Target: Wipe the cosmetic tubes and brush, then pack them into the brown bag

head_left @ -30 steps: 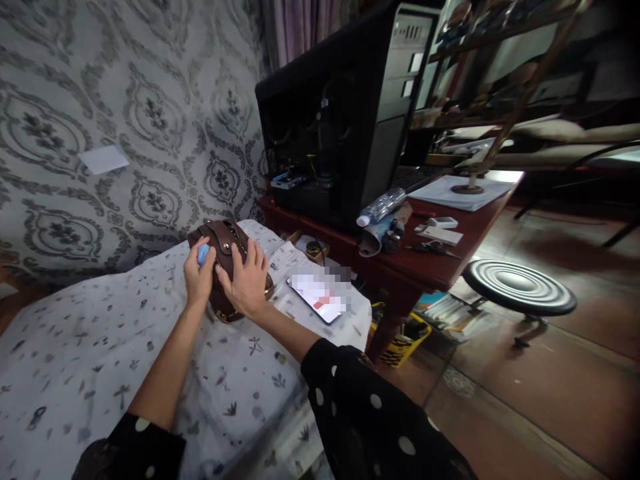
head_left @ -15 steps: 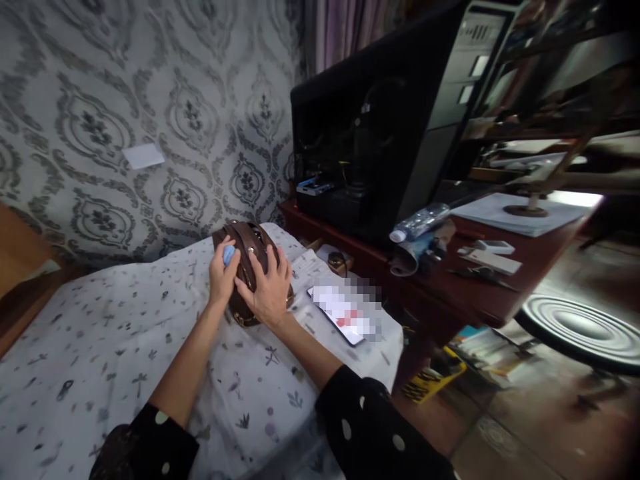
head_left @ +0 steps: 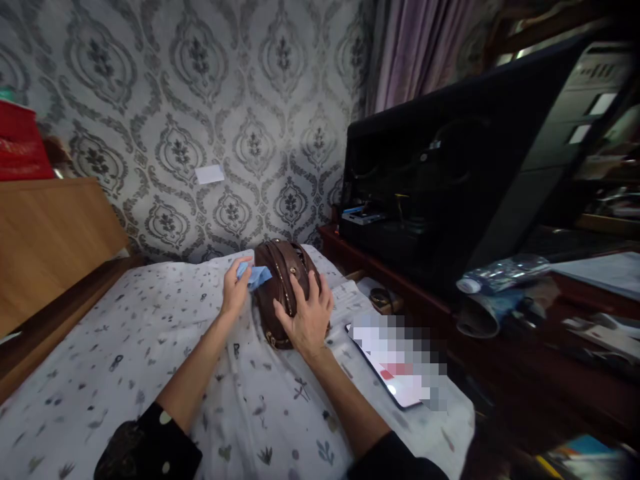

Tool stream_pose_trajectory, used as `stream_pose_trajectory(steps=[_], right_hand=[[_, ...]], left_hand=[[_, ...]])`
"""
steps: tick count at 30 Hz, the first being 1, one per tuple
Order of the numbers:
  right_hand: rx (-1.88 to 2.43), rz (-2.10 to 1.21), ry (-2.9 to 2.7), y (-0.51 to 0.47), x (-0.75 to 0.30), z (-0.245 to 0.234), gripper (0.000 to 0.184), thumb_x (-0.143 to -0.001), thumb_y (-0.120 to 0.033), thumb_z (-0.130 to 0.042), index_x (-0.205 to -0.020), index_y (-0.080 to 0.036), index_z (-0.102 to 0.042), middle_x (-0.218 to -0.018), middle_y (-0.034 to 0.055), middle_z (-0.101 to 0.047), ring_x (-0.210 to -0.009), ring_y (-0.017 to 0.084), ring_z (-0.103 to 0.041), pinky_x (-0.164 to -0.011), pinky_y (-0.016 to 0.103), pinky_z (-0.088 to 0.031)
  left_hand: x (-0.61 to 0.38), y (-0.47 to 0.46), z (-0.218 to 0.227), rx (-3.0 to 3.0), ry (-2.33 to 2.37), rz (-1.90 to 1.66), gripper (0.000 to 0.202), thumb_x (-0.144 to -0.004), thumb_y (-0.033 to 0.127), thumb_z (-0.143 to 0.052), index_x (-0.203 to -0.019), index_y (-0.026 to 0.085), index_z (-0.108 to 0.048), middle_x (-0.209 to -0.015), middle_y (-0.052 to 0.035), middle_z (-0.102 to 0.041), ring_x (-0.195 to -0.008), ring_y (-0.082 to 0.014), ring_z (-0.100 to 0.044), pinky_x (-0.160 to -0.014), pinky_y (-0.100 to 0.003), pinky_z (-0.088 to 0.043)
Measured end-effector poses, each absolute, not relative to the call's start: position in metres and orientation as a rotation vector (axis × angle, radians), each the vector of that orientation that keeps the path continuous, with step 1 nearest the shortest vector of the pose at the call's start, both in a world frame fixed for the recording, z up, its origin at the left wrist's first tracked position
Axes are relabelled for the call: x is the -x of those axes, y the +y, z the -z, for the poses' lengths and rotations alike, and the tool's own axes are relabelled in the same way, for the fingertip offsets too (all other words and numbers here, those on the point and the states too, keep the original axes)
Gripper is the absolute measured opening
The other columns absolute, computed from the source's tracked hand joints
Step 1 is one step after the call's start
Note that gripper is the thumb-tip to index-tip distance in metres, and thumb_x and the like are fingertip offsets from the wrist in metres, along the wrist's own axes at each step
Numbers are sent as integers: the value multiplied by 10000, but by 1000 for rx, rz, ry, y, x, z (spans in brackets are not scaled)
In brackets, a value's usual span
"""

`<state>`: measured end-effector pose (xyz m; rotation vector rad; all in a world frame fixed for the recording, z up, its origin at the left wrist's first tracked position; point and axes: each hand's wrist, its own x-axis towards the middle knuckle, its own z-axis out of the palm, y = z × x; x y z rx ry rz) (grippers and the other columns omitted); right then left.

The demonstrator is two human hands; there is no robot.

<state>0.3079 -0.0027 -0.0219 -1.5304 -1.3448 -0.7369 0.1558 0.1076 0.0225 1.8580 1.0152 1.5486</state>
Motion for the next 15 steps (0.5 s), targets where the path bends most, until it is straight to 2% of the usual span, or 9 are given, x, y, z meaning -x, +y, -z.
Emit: stream_pose_trajectory(steps=[2, 4, 6, 8, 10, 13, 15], right_hand=[[1520, 742, -1342, -2, -308, 23, 536, -878, -516, -619, -1327, -223, -634, -1473, 182, -471, -1415, 392, -338, -1079, 563, -361], [1517, 743, -1338, -1, -308, 23, 535, -877, -508, -621, -1331, -226, -629, -1470, 183, -474, -1411, 396, -341, -1071, 572, -364], [1512, 745, -1333, -1, -308, 23, 526, -875, -499, -623, -1324, -224, -632, -1462, 184, -479, -1406, 395, -348, -1070, 574, -364], [1511, 749, -1334, -2, -308, 22, 523, -874, -496, -625, -1321, -226, -632, -1459, 180, -480, -1404, 390, -350, -1070, 569, -365], [1515, 751, -1336, -2, -308, 22, 523, -871, -501, -624, -1320, -233, -630, -1457, 175, -478, -1400, 386, -352, -1067, 567, -367], [1520, 734, -1339, -3, -307, 20, 528, -867, -506, -629, -1320, -234, -628, -1458, 173, -470, -1400, 384, -344, -1069, 561, -366], [1525, 704, -1343, -4, -307, 19, 536, -862, -507, -637, -1323, -233, -624, -1459, 172, -462, -1401, 382, -336, -1072, 556, -365]], left_hand=[[-130, 118, -20, -1996, 1238, -1417, 350, -889, 398, -489, -1123, 194, -651, -995, -57, -726, -876, -228, -677, -814, -332, -534], [-102, 127, -17, -2133, 1525, -1192, 372, -897, 393, -437, -1146, 213, -647, -1038, -57, -726, -903, -235, -675, -814, -333, -524], [-77, 133, -14, -2150, 1629, -1046, 348, -837, 439, -535, -1069, 228, -687, -1025, -76, -740, -929, -281, -680, -828, -370, -517], [-59, 138, -12, -2142, 1691, -930, 373, -703, 515, -694, -950, 237, -717, -999, -99, -754, -977, -345, -679, -857, -415, -512], [-52, 142, -12, -2155, 1673, -873, 474, -625, 558, -755, -973, 237, -724, -1085, -128, -750, -1084, -391, -655, -928, -458, -494], [-68, 152, -18, -2206, 1501, -907, 584, -754, 571, -641, -1207, 204, -667, -1335, -162, -658, -1259, -366, -581, -1047, -460, -445], [-95, 162, -25, -2223, 1391, -964, 589, -851, 536, -542, -1319, 184, -600, -1420, -159, -601, -1303, -318, -558, -1072, -424, -440]])
